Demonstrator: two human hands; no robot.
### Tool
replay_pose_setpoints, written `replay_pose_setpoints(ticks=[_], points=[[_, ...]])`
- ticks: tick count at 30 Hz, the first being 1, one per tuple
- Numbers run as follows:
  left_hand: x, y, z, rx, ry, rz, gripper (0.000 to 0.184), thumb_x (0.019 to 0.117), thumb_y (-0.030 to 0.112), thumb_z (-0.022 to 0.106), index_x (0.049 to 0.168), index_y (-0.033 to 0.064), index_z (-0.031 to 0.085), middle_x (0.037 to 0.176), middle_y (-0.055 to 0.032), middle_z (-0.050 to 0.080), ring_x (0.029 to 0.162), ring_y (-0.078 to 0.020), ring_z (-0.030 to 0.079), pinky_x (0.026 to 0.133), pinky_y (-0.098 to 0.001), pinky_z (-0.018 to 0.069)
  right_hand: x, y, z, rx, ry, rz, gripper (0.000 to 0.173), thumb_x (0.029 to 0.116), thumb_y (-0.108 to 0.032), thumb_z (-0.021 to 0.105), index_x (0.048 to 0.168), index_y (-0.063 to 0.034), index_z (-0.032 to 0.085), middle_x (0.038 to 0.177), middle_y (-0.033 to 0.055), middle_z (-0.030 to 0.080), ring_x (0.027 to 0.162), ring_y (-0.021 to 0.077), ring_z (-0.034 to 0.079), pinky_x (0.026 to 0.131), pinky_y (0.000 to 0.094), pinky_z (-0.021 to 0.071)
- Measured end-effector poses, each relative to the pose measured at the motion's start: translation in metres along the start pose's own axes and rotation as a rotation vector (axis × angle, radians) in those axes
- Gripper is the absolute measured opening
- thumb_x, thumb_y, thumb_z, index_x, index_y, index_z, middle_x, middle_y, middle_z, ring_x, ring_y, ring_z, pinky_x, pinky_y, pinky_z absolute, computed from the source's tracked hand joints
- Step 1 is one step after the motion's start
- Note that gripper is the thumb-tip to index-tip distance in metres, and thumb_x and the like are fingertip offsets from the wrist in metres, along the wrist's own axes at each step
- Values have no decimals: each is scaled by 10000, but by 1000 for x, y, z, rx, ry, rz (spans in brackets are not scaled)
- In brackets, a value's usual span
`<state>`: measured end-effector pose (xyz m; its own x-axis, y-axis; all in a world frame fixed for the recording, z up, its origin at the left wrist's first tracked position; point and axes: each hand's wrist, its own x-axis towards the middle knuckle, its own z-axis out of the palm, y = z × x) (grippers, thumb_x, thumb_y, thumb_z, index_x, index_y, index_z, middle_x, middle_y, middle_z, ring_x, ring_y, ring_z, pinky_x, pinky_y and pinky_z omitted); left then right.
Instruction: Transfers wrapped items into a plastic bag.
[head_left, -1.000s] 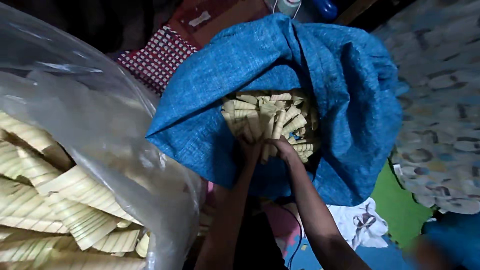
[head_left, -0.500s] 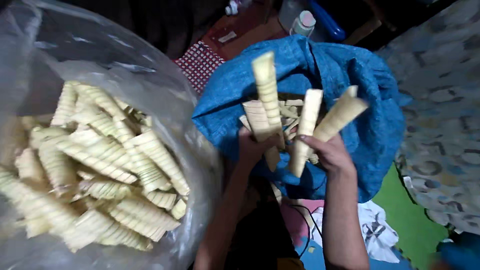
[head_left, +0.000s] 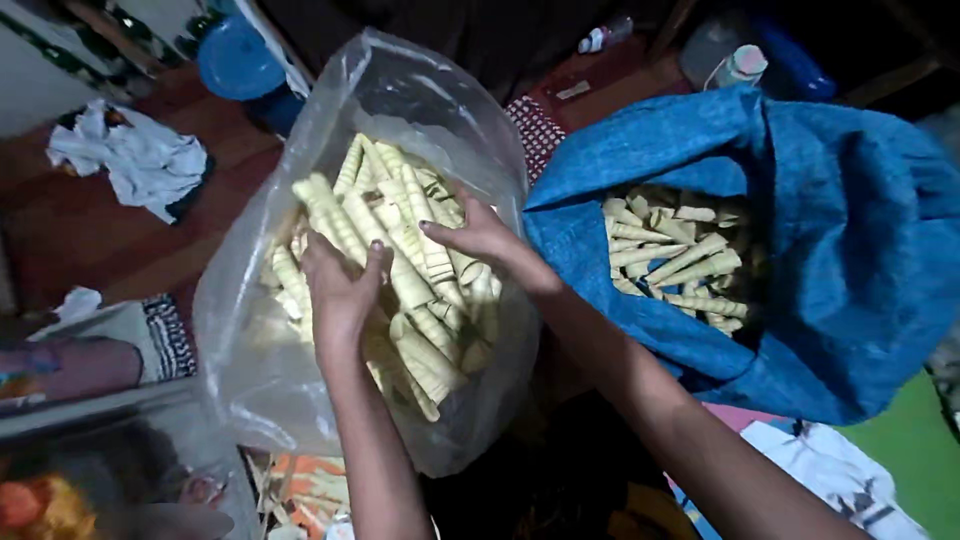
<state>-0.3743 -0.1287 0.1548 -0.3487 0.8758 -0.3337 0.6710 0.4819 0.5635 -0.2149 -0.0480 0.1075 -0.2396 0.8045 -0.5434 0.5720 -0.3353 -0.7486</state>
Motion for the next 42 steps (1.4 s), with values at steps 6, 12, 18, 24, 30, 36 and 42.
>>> replay_pose_setpoints(ticks=[6, 12, 18, 24, 30, 36, 42], points=[[-17, 9, 99, -184, 358, 706, 651, 972, 280, 658, 1484, -59, 442, 1503, -297, 453, 1398, -358, 457, 1121, -475, 408, -39, 103, -71, 592, 162, -571, 554, 992, -62, 598, 1513, 11, 423, 1416, 159, 592, 1046, 179, 695, 852, 335, 600], [-73, 88, 279, -314, -550, 830, 383, 969, 184, 696, 1300, -3, 649, 1280, -190, 665, 1146, -273, 673, 971, -431, 565, -81, 348, -140, 708, 851, 171, 380, 1041, -141, 573, 1391, 0, 538, 1233, 152, 651, 993, 184, 670, 854, 366, 578], [-2, 145, 447, 275, -656, 763, 664, 916, 324, 767, 1350, -115, 524, 1427, -350, 478, 1318, -507, 497, 1037, -636, 459, -55, 463, -156, 917, 1077, 479, 463, 988, -266, 676, 1335, 21, 567, 1195, 180, 645, 1012, 233, 629, 885, 422, 544], [35, 124, 520, 463, -560, 831, 832, 760, 125, 886, 1460, -55, 473, 1455, -360, 467, 1338, -567, 444, 1035, -726, 390, 20, 481, -180, 962, 1010, 561, 745, 895, -316, 787, 1471, 3, 439, 1383, 246, 554, 1235, 344, 568, 1010, 528, 495], [44, 123, 509, 450, -631, 767, 732, 811, 58, 830, 1436, -69, 469, 1360, -376, 522, 1238, -582, 517, 954, -731, 452, 6, 476, -183, 951, 1006, 489, 651, 890, -241, 797, 1416, -16, 486, 1270, 194, 626, 1110, 276, 641, 942, 483, 554], [21, 127, 442, -184, -608, 927, 659, 786, 80, 846, 1372, -24, 564, 1313, -265, 618, 1204, -416, 610, 1023, -585, 495, -109, 420, -217, 215, 538, 148, 494, 724, -34, 867, 1177, 1, 674, 1059, 141, 719, 961, 230, 701, 864, 462, 591], [-46, 133, 315, -904, -589, 882, 518, 774, 140, 820, 1220, 172, 558, 1125, 60, 660, 1033, -49, 648, 895, -232, 570, -82, 500, -188, -455, -26, 486, 687, 773, -166, 890, 1353, 52, 593, 1426, 313, 523, 1364, 516, 443, 1128, 665, 350]])
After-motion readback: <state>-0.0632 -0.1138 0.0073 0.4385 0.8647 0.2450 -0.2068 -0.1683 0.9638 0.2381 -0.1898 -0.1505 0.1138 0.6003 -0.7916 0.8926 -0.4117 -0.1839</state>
